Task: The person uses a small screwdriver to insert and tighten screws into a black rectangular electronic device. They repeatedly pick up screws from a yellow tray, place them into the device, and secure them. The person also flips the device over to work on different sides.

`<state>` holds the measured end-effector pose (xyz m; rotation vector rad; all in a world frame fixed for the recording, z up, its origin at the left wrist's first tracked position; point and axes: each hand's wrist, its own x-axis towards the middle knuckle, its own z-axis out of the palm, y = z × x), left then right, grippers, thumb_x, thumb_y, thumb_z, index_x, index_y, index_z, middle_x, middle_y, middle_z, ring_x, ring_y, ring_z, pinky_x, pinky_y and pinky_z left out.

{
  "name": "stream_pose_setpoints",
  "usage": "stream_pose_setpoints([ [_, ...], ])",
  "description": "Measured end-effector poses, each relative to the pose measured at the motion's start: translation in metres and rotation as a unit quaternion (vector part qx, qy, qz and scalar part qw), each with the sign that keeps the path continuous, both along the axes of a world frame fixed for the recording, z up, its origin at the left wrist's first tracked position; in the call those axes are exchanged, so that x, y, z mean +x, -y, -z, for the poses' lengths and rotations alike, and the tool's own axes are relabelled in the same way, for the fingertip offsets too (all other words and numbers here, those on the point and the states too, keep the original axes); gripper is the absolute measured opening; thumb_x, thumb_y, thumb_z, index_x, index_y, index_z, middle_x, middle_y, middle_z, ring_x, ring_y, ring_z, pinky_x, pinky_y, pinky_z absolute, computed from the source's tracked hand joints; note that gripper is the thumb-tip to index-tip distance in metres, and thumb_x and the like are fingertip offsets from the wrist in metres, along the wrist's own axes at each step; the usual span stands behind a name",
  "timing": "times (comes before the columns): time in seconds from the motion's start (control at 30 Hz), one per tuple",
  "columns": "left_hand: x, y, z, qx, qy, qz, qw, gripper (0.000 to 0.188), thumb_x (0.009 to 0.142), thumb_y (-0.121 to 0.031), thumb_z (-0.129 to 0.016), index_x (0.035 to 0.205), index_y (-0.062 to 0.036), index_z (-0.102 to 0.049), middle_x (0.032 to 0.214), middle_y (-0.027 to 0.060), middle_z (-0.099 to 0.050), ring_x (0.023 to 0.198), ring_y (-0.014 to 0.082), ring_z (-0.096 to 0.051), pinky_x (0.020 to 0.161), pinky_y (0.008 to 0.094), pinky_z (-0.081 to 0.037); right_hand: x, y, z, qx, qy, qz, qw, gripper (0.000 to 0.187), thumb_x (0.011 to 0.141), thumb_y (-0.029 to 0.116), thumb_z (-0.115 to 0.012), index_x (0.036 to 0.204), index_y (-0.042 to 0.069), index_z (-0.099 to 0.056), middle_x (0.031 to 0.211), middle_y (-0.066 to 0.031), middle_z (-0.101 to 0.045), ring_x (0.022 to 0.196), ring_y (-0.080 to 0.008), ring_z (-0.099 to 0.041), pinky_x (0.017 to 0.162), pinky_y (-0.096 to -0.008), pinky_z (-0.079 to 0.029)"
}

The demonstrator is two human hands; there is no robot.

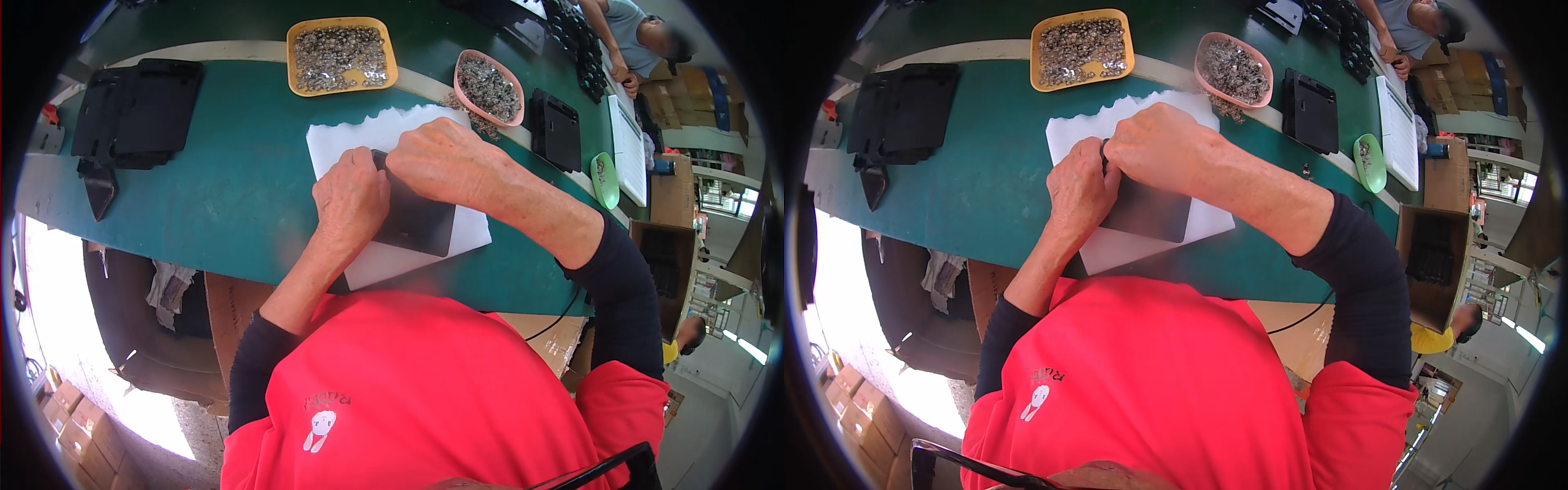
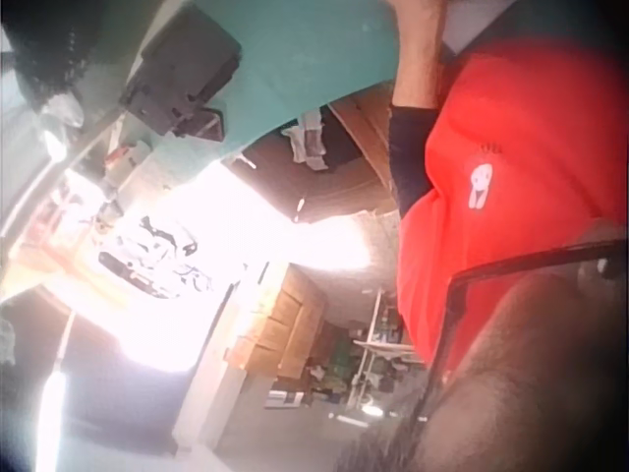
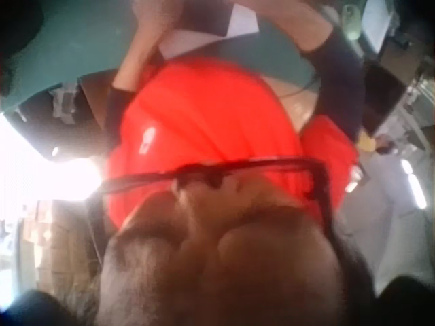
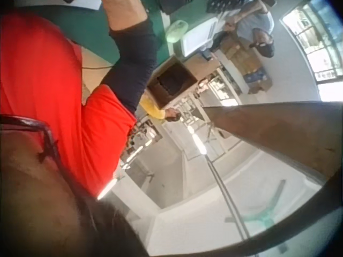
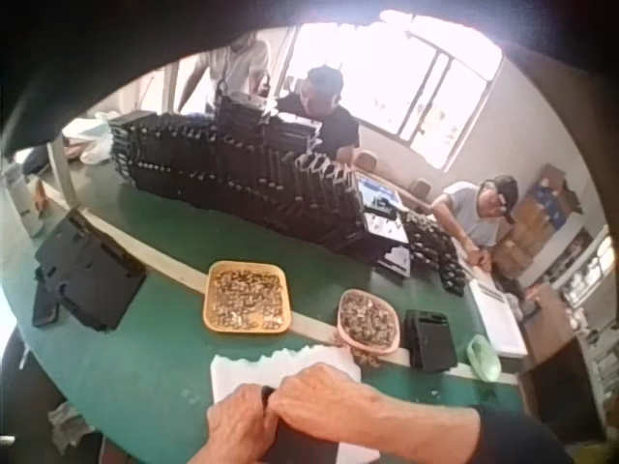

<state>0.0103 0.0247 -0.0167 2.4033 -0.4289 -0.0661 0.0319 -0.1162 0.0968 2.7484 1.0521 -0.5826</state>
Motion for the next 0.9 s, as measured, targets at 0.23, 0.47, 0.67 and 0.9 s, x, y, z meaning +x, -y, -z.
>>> stream_pose_setpoints([
  [0.23, -0.003, 0.0, -0.001, 0.004, 0.026, -0.013, 1.0, 0.023, 0.085, -0.019, -0.063, 0.098, -0.0009, -0.057, 0.093, 0.0173, -0.065, 0.085, 0.0372, -0.064, 0.071, 0.0465, -0.049, -0.011, 0.013, 0.016, 0.015, 0.047, 0.053, 0.997, 0.011, 0.078, 0.011, -0.061, 0.076, 0.003, -0.068, 0.078, -0.0154, -0.069, 0.074, -0.0315, -0.069, 0.062, -0.0406, -0.055],
  [0.47, -0.003, 0.001, -0.002, 0.016, 0.019, -0.012, 1.0, 0.024, 0.085, -0.02, -0.063, 0.099, -0.0007, -0.057, 0.094, 0.0175, -0.065, 0.085, 0.0366, -0.064, 0.072, 0.0459, -0.05, -0.008, 0.011, 0.003, -0.009, 0.01, 0.071, 0.997, 0.014, 0.074, 0.001, -0.061, 0.087, 0.002, -0.065, 0.072, -0.0188, -0.065, 0.072, -0.0365, -0.067, 0.063, -0.045, -0.051],
  [0.67, -0.006, 0.0, 0.0, -0.002, 0.025, -0.019, 1.0, 0.026, 0.085, -0.02, -0.064, 0.101, -0.0003, -0.057, 0.095, 0.0175, -0.065, 0.085, 0.0363, -0.064, 0.072, 0.0451, -0.05, -0.008, 0.022, 0.012, -0.03, 0.017, 0.08, 0.996, 0.025, 0.073, 0.0, -0.059, 0.098, 0.004, -0.065, 0.069, -0.0162, -0.063, 0.066, -0.0348, -0.065, 0.056, -0.0455, -0.047],
  [0.9, -0.005, -0.001, -0.004, 0.008, -0.003, -0.012, 1.0, 0.027, 0.085, -0.02, -0.064, 0.102, -0.0005, -0.057, 0.095, 0.0167, -0.064, 0.086, 0.0361, -0.064, 0.071, 0.0446, -0.05, -0.013, 0.027, 0.019, 0.012, 0.004, 0.101, 0.995, 0.03, 0.077, 0.0, -0.055, 0.104, 0.007, -0.064, 0.067, -0.0151, -0.062, 0.062, -0.0346, -0.062, 0.053, -0.0451, -0.045],
])
